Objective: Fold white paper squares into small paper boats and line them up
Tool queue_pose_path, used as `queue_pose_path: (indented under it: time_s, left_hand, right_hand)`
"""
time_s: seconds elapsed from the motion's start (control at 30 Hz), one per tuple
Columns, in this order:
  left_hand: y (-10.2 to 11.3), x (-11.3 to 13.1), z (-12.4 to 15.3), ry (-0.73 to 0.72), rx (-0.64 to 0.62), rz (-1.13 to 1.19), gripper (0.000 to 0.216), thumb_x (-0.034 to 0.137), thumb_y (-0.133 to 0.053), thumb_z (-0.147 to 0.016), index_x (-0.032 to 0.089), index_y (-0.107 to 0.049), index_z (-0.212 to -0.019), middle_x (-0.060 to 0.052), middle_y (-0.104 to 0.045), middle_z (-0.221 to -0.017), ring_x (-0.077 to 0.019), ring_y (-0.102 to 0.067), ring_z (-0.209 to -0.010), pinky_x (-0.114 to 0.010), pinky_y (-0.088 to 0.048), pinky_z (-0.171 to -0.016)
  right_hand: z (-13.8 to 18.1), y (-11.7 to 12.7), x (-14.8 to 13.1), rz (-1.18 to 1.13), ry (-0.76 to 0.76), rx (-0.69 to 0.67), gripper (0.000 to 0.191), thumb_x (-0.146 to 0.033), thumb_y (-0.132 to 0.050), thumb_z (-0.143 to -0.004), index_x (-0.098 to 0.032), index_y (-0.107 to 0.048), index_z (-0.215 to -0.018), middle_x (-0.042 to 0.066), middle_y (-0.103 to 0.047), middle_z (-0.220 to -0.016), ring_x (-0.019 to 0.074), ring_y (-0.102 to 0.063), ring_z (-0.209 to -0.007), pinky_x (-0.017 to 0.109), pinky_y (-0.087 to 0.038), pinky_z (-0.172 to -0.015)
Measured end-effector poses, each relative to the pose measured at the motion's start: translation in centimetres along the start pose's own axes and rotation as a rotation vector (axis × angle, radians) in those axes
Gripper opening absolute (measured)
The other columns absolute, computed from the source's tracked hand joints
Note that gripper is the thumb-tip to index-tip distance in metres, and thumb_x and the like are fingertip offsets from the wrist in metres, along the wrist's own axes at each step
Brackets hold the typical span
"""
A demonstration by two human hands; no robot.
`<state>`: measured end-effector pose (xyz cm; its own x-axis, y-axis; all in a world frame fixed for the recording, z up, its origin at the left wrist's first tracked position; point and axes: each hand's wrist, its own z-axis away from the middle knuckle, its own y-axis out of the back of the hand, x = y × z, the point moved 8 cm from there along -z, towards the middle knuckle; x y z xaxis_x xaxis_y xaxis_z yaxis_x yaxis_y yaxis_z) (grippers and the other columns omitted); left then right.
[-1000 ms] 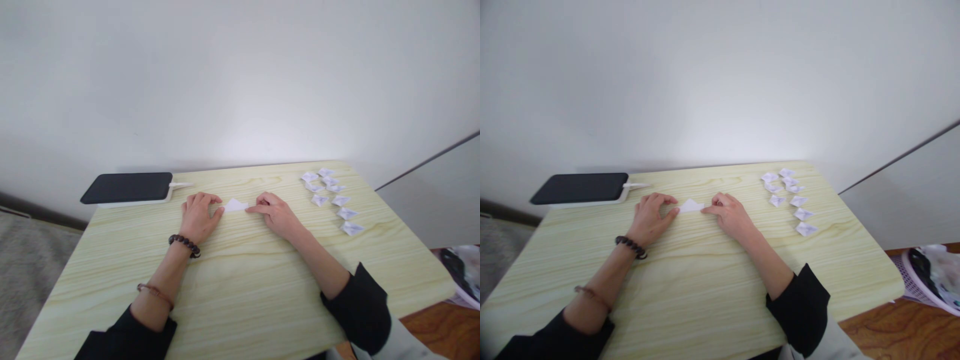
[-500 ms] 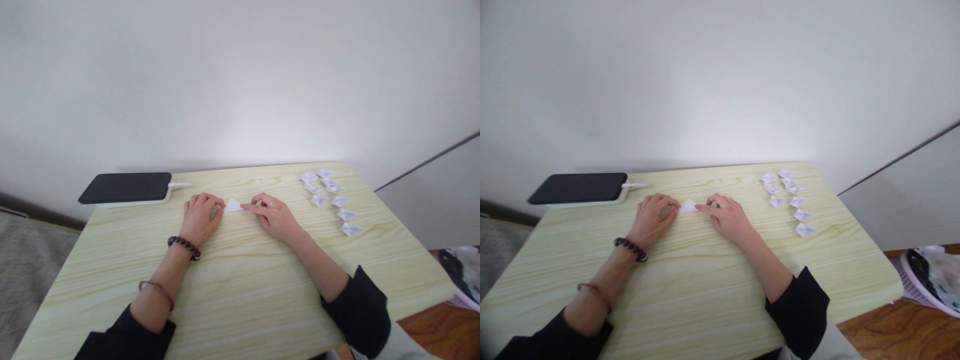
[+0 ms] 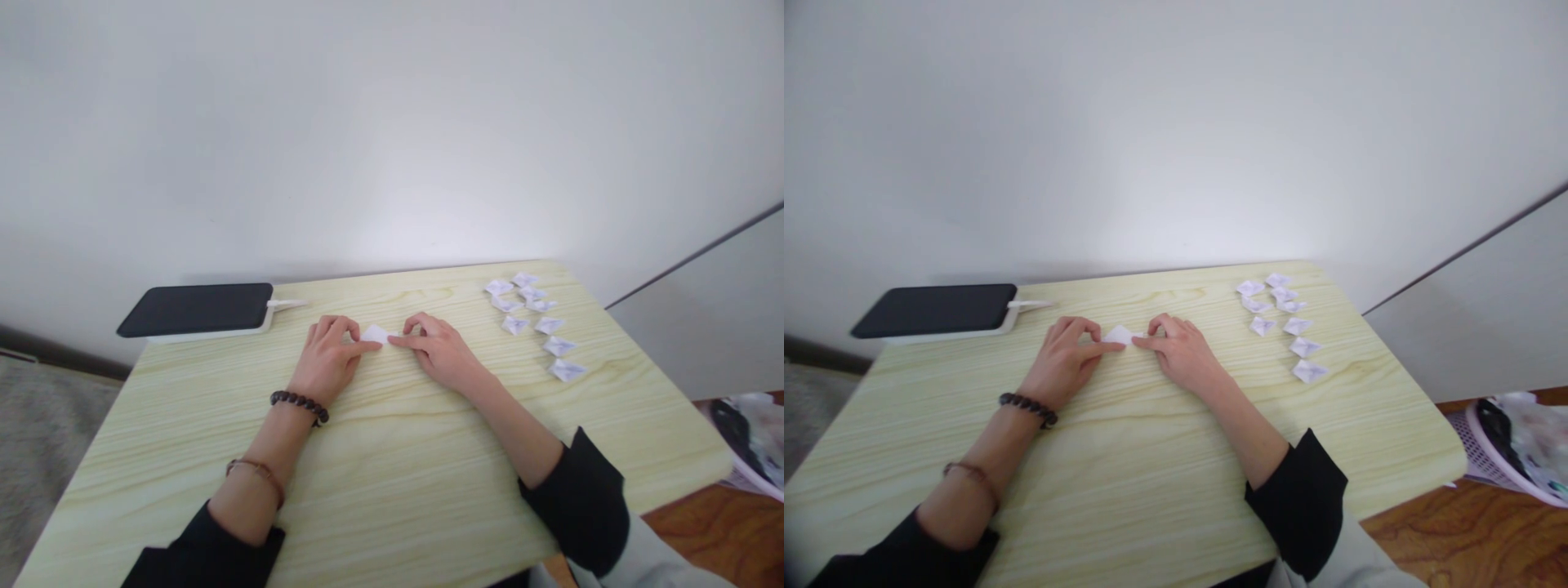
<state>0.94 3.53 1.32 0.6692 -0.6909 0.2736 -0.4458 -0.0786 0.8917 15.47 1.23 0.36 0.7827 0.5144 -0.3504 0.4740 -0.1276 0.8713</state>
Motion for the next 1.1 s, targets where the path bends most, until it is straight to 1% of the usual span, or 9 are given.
queue_pose_path:
  time_s: [0.23,0.37,0.5,0.57,0.7,0.83,0.9,1.0,1.1]
  left_hand:
    - [0.7,-0.8,0.3,0.061,-0.009,0.001,0.027,0.017,-0.057,-0.084,0.036,-0.075,-0.087,-0.005,-0.06,-0.089,-0.0244,-0.047,-0.097,-0.043,-0.04,-0.088]
    - [1.2,-1.7,0.9,0.059,0.001,0.01,0.024,0.02,-0.058,-0.083,0.036,-0.075,-0.086,-0.004,-0.061,-0.088,-0.0245,-0.048,-0.097,-0.042,-0.041,-0.089]
    - [1.3,-3.0,1.6,0.117,-0.015,0.007,0.023,0.024,-0.057,-0.083,0.037,-0.075,-0.085,-0.002,-0.062,-0.087,-0.0236,-0.05,-0.096,-0.041,-0.041,-0.09]
    - [1.5,-3.2,1.8,0.128,-0.007,0.014,0.024,0.024,-0.055,-0.084,0.037,-0.075,-0.085,-0.002,-0.062,-0.087,-0.0228,-0.051,-0.094,-0.04,-0.042,-0.09]
    - [1.9,-2.3,1.6,0.052,0.013,0.078,0.028,0.023,-0.05,-0.086,0.033,-0.076,-0.085,-0.003,-0.062,-0.088,-0.0205,-0.053,-0.091,-0.035,-0.045,-0.086]
    - [1.7,-1.2,1.4,-0.044,0.007,0.109,0.031,0.02,-0.046,-0.087,0.031,-0.074,-0.095,-0.004,-0.061,-0.09,-0.0192,-0.054,-0.089,-0.033,-0.047,-0.082]
    - [1.5,-1.1,1.3,-0.054,-0.001,0.081,0.032,0.018,-0.047,-0.087,0.031,-0.074,-0.097,-0.005,-0.061,-0.091,-0.0197,-0.054,-0.089,-0.035,-0.047,-0.082]
    - [1.4,-1.5,1.4,-0.031,0.014,0.037,0.03,0.018,-0.048,-0.086,0.03,-0.075,-0.094,-0.005,-0.061,-0.091,-0.0209,-0.054,-0.089,-0.037,-0.046,-0.081]
    - [1.4,-1.8,1.5,-0.043,0.021,0.046,0.03,0.018,-0.048,-0.087,0.029,-0.075,-0.094,-0.005,-0.062,-0.092,-0.0205,-0.055,-0.089,-0.037,-0.047,-0.082]
  right_hand:
    - [-0.1,-0.3,0.2,-0.025,-0.016,0.003,0.041,-0.004,-0.048,-0.086,-0.031,-0.069,-0.11,0.004,-0.056,-0.103,0.0143,-0.053,-0.083,0.032,-0.042,-0.08]
    - [-0.1,-0.3,0.2,-0.053,-0.016,0.015,0.043,-0.002,-0.048,-0.085,-0.03,-0.069,-0.109,0.004,-0.057,-0.102,0.0134,-0.053,-0.081,0.031,-0.042,-0.079]
    - [-0.1,-0.2,0.2,-0.054,-0.012,0.021,0.043,-0.001,-0.049,-0.083,-0.029,-0.071,-0.107,0.004,-0.058,-0.101,0.0128,-0.052,-0.077,0.031,-0.042,-0.078]
    - [-0.1,-0.2,0.2,-0.052,-0.012,0.021,0.043,-0.001,-0.049,-0.083,-0.028,-0.071,-0.107,0.004,-0.058,-0.101,0.0128,-0.052,-0.076,0.031,-0.042,-0.078]
    - [-0.1,-0.2,0.3,-0.063,-0.021,0.022,0.043,-0.001,-0.048,-0.084,-0.029,-0.07,-0.107,0.004,-0.058,-0.102,0.0126,-0.053,-0.077,0.03,-0.043,-0.077]
    - [-0.1,0.0,0.1,-0.053,-0.018,0.017,0.044,0.0,-0.049,-0.082,-0.028,-0.07,-0.108,0.004,-0.058,-0.101,0.0138,-0.053,-0.081,0.031,-0.042,-0.078]
    - [-0.1,0.0,0.1,-0.047,-0.015,0.011,0.044,0.0,-0.05,-0.082,-0.029,-0.07,-0.109,0.004,-0.058,-0.101,0.0144,-0.053,-0.083,0.031,-0.042,-0.078]
    - [-0.1,0.1,0.1,-0.056,-0.015,0.016,0.043,-0.001,-0.05,-0.083,-0.028,-0.07,-0.109,0.004,-0.059,-0.1,0.014,-0.053,-0.081,0.03,-0.042,-0.077]
    - [-0.1,0.1,0.1,-0.065,-0.01,0.018,0.043,-0.001,-0.049,-0.083,-0.028,-0.07,-0.109,0.004,-0.059,-0.1,0.0135,-0.053,-0.079,0.03,-0.042,-0.077]
